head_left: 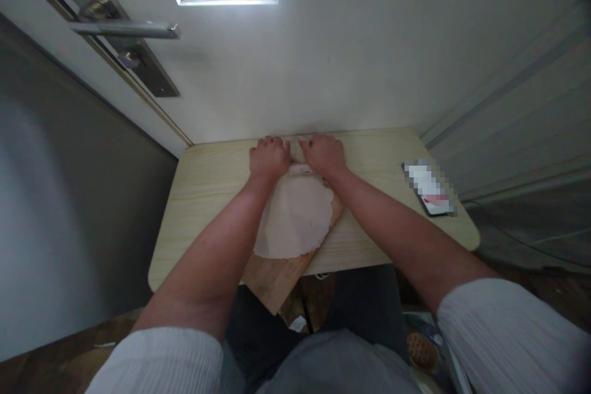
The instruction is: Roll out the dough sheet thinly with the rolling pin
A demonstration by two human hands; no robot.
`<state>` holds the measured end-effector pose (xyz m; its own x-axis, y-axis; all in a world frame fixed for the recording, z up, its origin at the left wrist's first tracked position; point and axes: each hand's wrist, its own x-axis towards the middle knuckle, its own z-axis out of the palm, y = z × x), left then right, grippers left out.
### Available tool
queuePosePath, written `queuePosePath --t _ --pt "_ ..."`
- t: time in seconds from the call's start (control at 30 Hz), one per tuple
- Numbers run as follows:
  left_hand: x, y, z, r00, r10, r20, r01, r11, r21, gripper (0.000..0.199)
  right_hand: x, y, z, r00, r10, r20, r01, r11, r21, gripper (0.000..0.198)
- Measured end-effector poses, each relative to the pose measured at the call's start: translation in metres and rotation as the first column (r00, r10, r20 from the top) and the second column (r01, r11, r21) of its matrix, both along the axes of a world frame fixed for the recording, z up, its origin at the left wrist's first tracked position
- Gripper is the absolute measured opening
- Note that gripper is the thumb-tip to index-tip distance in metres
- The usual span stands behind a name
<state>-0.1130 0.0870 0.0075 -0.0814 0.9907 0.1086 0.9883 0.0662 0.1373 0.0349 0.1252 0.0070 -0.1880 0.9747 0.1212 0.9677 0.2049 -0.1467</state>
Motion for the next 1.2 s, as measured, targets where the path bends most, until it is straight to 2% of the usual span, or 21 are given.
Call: queuePosePath --t 0.2,0.37,0.6,0.8,1.2 --pt "0.008 -0.032 0.002 1.0 0.026 -0.01 -0.026 0.997 0.068 0.057 0.007 -0.043 -0.002 0.999 0.035 -0.038 -0.031 0.995 0.1 0.063" --pt "0.015 -0.059 0.007 0.99 0.136 0.025 -0.138 0.978 0.153 0.056 0.02 -0.077 -0.007 1.0 0.017 -0.016 -0.015 0.99 0.143 0.059" --pt "0.015 -0.085 -0.004 0.987 0.155 0.039 -0.159 0.969 0.19 0.052 0.022 -0.092 -0.011 0.999 -0.015 -0.03 0.02 0.989 0.145 0.056" --pt "0.01 -0.075 -0.002 0.993 0.117 -0.009 -0.114 0.982 0.154 0.054 0.017 -0.088 -0.008 1.0 0.009 -0.022 -0.006 0.991 0.136 0.058" --pt "0.001 -0.029 -0.004 0.994 0.102 0.025 -0.103 0.992 0.074 0.054 0.008 -0.045 -0.004 1.0 0.004 -0.021 -0.002 0.994 0.113 0.058"
